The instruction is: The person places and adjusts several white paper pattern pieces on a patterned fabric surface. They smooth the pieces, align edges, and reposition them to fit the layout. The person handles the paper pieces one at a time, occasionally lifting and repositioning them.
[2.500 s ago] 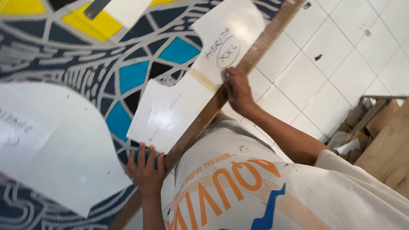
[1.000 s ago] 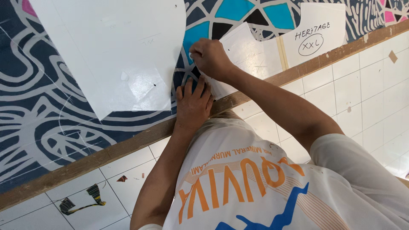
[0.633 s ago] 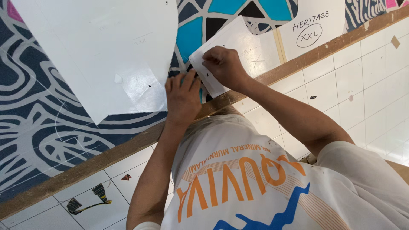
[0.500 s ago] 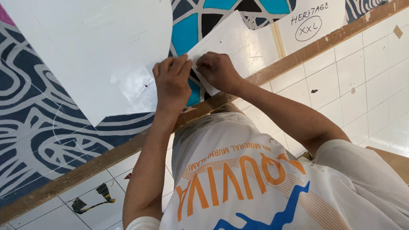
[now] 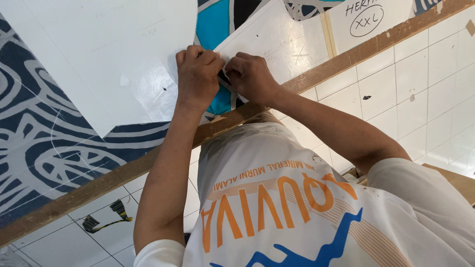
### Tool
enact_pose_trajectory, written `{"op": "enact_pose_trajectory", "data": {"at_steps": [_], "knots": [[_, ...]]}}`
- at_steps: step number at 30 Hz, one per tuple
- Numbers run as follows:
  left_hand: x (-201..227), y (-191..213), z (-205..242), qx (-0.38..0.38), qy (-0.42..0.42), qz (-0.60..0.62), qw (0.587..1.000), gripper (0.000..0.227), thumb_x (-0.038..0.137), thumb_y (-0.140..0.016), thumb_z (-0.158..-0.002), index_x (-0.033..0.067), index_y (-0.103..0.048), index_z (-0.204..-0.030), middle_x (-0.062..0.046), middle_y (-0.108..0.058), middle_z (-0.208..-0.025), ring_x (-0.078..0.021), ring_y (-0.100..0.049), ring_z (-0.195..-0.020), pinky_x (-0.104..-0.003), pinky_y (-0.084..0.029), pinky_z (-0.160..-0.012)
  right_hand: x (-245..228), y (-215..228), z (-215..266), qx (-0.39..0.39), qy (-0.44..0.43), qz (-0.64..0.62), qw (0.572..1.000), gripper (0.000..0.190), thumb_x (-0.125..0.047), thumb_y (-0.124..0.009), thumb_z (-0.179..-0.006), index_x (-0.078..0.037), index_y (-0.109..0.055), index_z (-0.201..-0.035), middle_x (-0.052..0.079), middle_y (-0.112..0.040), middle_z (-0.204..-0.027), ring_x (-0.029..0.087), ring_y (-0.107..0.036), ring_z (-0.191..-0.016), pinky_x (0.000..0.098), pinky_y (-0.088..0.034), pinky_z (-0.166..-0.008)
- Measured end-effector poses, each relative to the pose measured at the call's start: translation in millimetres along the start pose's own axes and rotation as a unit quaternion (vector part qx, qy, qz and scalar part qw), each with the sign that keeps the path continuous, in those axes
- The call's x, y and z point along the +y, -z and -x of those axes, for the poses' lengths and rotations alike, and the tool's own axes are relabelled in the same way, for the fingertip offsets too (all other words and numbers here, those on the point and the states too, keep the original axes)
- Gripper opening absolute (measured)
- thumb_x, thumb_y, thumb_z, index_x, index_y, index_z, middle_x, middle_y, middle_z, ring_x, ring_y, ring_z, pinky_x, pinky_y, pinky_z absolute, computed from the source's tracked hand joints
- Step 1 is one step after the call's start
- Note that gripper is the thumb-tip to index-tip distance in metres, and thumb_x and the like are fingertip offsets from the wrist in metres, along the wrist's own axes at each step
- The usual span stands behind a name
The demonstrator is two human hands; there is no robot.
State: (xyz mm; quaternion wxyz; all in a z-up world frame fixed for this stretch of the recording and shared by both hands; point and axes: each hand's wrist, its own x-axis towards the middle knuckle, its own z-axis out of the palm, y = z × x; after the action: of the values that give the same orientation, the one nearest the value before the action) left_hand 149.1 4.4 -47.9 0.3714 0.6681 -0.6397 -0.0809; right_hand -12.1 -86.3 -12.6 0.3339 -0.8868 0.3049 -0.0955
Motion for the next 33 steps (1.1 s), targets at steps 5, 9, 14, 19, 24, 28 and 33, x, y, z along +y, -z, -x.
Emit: {"op": "enact_pose_trajectory", "data": {"at_steps": [5, 9, 14, 19, 24, 28, 33], "knots": [[1.6, 0.5, 1.5, -0.019, -0.01, -0.03, 0.999, 0.018, -0.001, -0.07, -0.09, 0.0148, -0.078, -0.095, 0.007, -0.07, -0.101, -0.0179, -0.056, -0.104, -0.037, -0.04, -0.099, -8.8, 14.8, 48.8, -0.069, -0.009, 0.02, 0.997, 0.002, -0.001, -0.073, -0.088, -0.001, -0.071, -0.087, 0.011, -0.069, -0.083, 0.026, -0.067, -0.068, 0.0377, -0.056, -0.064], [3.1, -0.3, 2.3, -0.02, -0.011, -0.036, 0.999, 0.018, -0.002, -0.07, -0.09, 0.0129, -0.078, -0.098, 0.006, -0.071, -0.107, -0.0186, -0.056, -0.106, -0.038, -0.04, -0.1, -14.4, 31.8, 79.2, -0.088, 0.004, 0.011, 0.996, 0.005, -0.001, -0.074, -0.083, -0.002, -0.074, -0.088, 0.01, -0.069, -0.082, 0.026, -0.068, -0.07, 0.0365, -0.057, -0.065], [19.5, 0.1, 3.6, -0.023, -0.003, -0.085, 0.996, 0.012, 0.006, -0.072, -0.091, 0.0077, -0.076, -0.102, -0.002, -0.069, -0.117, -0.0244, -0.056, -0.117, -0.046, -0.038, -0.106, 3.8, 69.3, 69.1, -0.054, -0.16, -0.09, 0.981, 0.016, -0.003, -0.072, -0.094, 0.002, -0.073, -0.109, 0.009, -0.071, -0.091, 0.017, -0.068, -0.071, 0.03, -0.057, -0.064], [52.1, -3.4, 11.4, -0.041, 0.045, -0.139, 0.988, 0.037, 0.025, -0.075, -0.09, -0.0039, -0.072, -0.113, -0.017, -0.06, -0.132, -0.0352, -0.051, -0.124, -0.062, -0.032, -0.109, 28.1, 88.1, 16.7, -0.016, -0.067, -0.087, 0.994, 0.011, -0.003, -0.072, -0.099, 0.003, -0.073, -0.108, 0.01, -0.07, -0.094, 0.016, -0.068, -0.079, 0.0287, -0.057, -0.072], [73.0, -20.9, 18.3, -0.029, 0.137, -0.179, 0.974, 0.037, 0.023, -0.071, -0.096, -0.003, -0.071, -0.122, -0.013, -0.057, -0.135, -0.0349, -0.05, -0.128, -0.063, -0.031, -0.114, 41.4, 73.6, -40.3, -0.081, 0.039, -0.121, 0.989, 0.009, -0.003, -0.074, -0.099, 0.002, -0.067, -0.103, 0.009, -0.07, -0.093, 0.016, -0.068, -0.079, 0.0288, -0.056, -0.07], [86.7, -34.1, 15.7, -0.002, 0.196, -0.191, 0.962, 0.031, 0.015, -0.072, -0.093, -0.0011, -0.071, -0.121, -0.011, -0.057, -0.137, -0.0357, -0.05, -0.128, -0.064, -0.032, -0.113, 43.1, 57.6, -79.9, -0.149, 0.164, -0.125, 0.967, 0.011, 0.0, -0.074, -0.095, 0.001, -0.068, -0.104, 0.011, -0.068, -0.096, 0.019, -0.069, -0.079, 0.03, -0.058, -0.069], [103.5, -44.3, 6.7, -0.017, 0.261, -0.237, 0.936, 0.038, 0.005, -0.072, -0.081, -0.0002, -0.072, -0.119, -0.011, -0.056, -0.142, -0.0358, -0.05, -0.131, -0.064, -0.032, -0.113, 47.3, 42.8, -106.7, -0.153, 0.313, -0.062, 0.935, 0.015, 0.004, -0.076, -0.089, -0.001, -0.071, -0.103, 0.01, -0.069, -0.094, 0.023, -0.07, -0.081, 0.0325, -0.058, -0.067]]}}
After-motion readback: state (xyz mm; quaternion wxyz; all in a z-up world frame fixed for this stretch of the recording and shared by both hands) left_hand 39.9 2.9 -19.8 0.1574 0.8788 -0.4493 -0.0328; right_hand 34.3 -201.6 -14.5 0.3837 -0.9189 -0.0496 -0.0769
